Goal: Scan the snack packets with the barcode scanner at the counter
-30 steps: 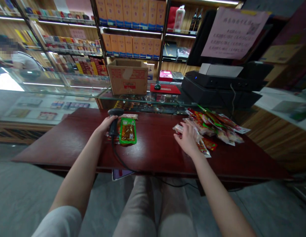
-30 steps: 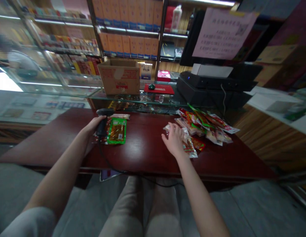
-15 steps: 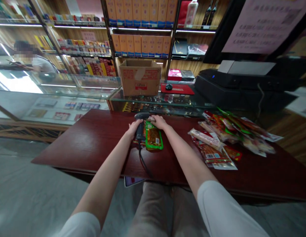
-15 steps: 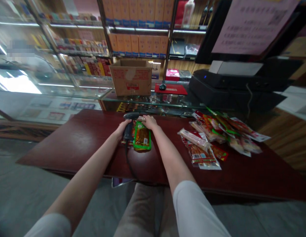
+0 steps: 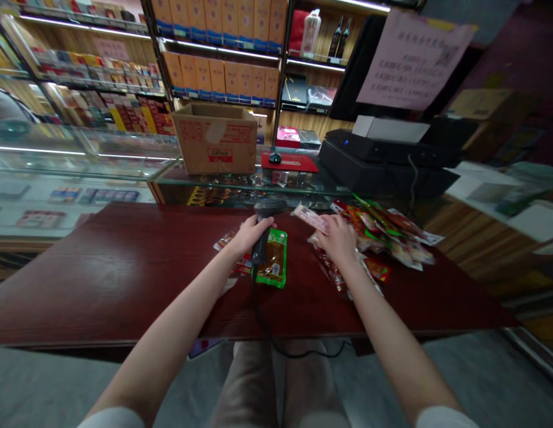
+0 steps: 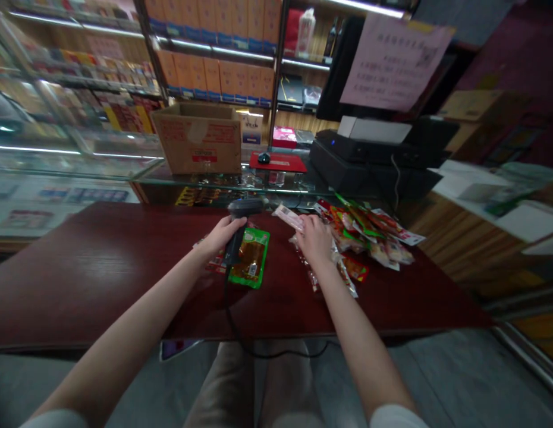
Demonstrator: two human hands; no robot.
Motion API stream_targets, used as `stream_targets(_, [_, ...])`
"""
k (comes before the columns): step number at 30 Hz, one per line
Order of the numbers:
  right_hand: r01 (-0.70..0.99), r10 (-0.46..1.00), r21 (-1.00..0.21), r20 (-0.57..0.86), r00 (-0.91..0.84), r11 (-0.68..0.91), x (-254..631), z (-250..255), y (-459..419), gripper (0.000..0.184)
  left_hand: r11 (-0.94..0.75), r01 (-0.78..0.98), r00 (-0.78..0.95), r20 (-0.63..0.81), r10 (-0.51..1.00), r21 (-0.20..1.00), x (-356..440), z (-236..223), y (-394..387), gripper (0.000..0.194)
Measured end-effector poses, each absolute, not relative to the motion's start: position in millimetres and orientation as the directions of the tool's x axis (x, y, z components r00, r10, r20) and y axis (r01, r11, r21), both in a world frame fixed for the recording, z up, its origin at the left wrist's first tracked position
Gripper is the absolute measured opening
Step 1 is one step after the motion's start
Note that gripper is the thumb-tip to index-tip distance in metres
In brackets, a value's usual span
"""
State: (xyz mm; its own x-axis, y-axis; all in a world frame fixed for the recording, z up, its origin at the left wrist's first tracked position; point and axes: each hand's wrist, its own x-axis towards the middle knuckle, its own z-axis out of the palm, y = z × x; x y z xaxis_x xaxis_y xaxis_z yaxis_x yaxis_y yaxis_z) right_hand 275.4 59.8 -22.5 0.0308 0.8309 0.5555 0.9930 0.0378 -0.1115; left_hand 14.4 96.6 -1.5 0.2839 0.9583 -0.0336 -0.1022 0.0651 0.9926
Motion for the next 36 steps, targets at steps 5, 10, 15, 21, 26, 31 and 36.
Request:
stream_targets(5, [0.992, 0.819, -0.113, 0.573, 0.019, 0.056, 291, -39, 46, 0.037, 0.092, -0.059, 0.374, -0.064, 0.925, 0.994, 52, 10, 72, 0.025])
stream_targets(10, [0.991, 0.839, -0.096, 0.544, -0.026, 0.093, 288, -39, 46, 0.039, 0.115, -0.065, 0.453, -0.074, 0.888, 0.991, 64, -5, 63, 0.04])
stream_targets(15, [0.988, 0.849, -0.109, 0.527, -0.038, 0.112, 285, -35, 45, 0.033, 0.148, -0.118, 0.471, -0.076, 0.879, 0.982, 69, -10, 60, 0.04])
stream_targets(21, [0.978, 0.845, -0.157, 0.533, -0.03, 0.134, 284, -32, 43, 0.035, 0.161, -0.124, 0.43, -0.093, 0.898, 0.979, 66, -9, 59, 0.036])
stream_targets(26, [0.977, 0.856, -0.212, 0.497, 0.141, -0.038, 294, -17, 28, 0.036, 0.169, -0.11, 0.373, -0.117, 0.92, 0.979, 49, -4, 60, 0.039])
stream_targets(31, [0.963, 0.834, -0.162, 0.482, 0.267, -0.215, 307, -21, -8, 0.038, 0.224, -0.131, 0.27, -0.182, 0.945, 0.966, 24, 5, 57, 0.031])
stream_targets(36, [0.974, 0.804, -0.208, 0.592, 0.056, 0.086, 277, -39, -24, 0.042, 0.233, -0.164, 0.24, -0.191, 0.952, 0.958, -7, 5, 59, 0.033])
